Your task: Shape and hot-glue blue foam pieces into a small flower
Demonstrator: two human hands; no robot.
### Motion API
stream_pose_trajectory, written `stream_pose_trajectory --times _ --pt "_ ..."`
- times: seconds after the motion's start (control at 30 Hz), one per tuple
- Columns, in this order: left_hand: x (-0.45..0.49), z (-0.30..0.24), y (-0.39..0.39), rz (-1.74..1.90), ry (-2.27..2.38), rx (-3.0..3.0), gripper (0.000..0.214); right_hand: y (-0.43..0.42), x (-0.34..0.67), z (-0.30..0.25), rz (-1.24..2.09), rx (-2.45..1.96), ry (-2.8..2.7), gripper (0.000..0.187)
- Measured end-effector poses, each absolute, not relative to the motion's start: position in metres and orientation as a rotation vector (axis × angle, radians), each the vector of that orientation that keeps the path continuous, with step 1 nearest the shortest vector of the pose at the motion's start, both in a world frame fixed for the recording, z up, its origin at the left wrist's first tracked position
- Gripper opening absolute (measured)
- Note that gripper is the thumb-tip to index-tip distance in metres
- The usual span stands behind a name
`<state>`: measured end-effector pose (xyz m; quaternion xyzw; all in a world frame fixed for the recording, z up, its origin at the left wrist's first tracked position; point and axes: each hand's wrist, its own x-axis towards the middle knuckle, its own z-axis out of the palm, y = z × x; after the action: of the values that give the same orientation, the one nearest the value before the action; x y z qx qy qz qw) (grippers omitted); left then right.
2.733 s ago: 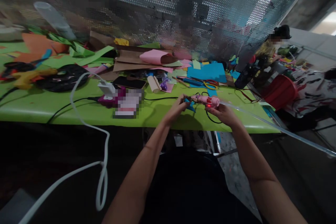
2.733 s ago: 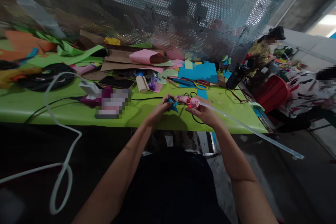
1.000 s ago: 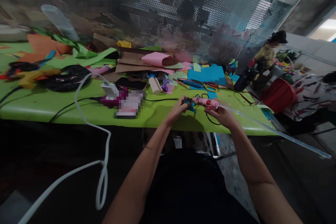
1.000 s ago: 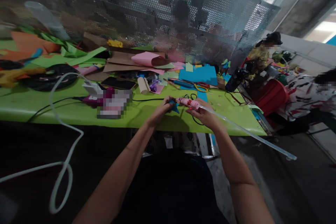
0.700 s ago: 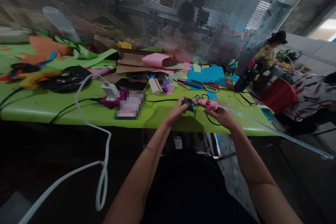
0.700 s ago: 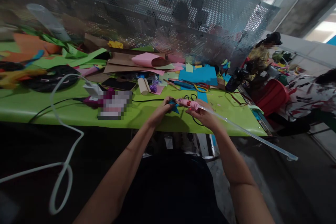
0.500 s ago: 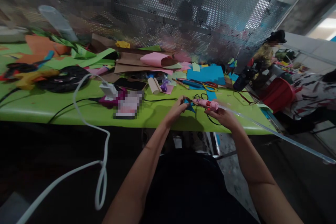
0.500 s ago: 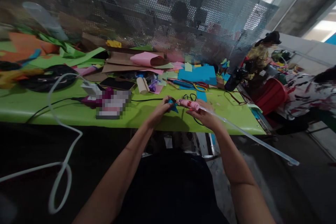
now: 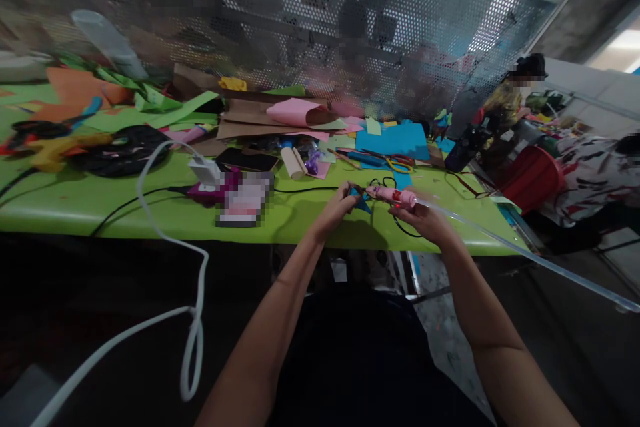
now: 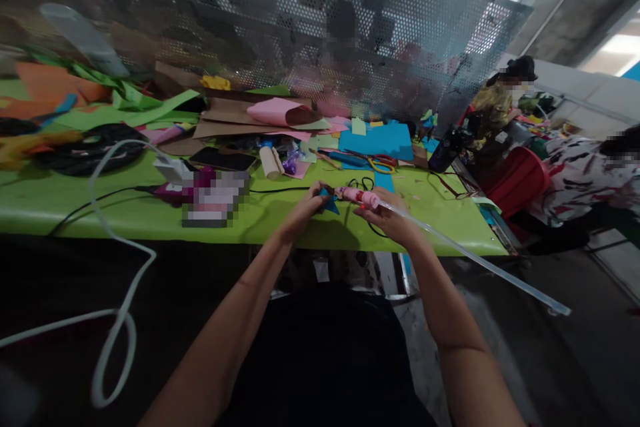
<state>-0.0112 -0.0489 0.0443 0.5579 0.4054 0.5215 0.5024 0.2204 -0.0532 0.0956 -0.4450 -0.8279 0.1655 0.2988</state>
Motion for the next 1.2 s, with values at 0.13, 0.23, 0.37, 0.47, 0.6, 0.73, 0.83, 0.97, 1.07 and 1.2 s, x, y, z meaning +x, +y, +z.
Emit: stream_pose_trajectory --times 0.13,0.23,0.37,0.47,0.6,0.73,0.83,0.97,1.07,1.2 --pt "-0.011 0.048 -0.051 1.261 0.957 1.359 0.016 -0.053 0.217 0.096 0.437 -1.153 -2.194 0.038" --pt "-0.011 0.047 -0.05 1.253 0.987 1.354 0.017 -0.054 0.219 0.096 0.433 -1.164 -2.191 0.04" --pt "-0.012 0.045 -0.048 1.263 0.985 1.348 0.019 -0.058 0.221 0.1 0.44 -1.166 -2.201 0.043" --pt "-0.012 0.046 -0.049 1.258 0.974 1.35 0.019 -0.059 0.219 0.106 0.427 -1.165 -2.22 0.043" --pt "-0.011 0.047 -0.048 1.248 0.981 1.355 0.018 -0.058 0.215 0.109 0.431 -1.129 -2.237 0.045" --pt "-0.011 0.043 -0.047 1.248 0.965 1.337 0.02 -0.054 0.212 0.106 0.405 -1.13 -2.222 0.045" --pt "-0.012 0.042 -0.046 1.253 0.943 1.336 0.022 -0.052 0.209 0.104 0.401 -1.127 -2.208 0.046" --pt "-0.012 0.042 -0.047 1.252 0.946 1.339 0.023 -0.051 0.208 0.104 0.417 -1.105 -2.208 0.046" --pt "-0.012 0.042 -0.047 1.256 0.94 1.356 0.021 -0.051 0.211 0.104 0.419 -1.12 -2.205 0.043" --pt "-0.013 0.04 -0.047 1.253 0.942 1.382 0.021 -0.052 0.217 0.103 0.426 -1.139 -2.213 0.041"
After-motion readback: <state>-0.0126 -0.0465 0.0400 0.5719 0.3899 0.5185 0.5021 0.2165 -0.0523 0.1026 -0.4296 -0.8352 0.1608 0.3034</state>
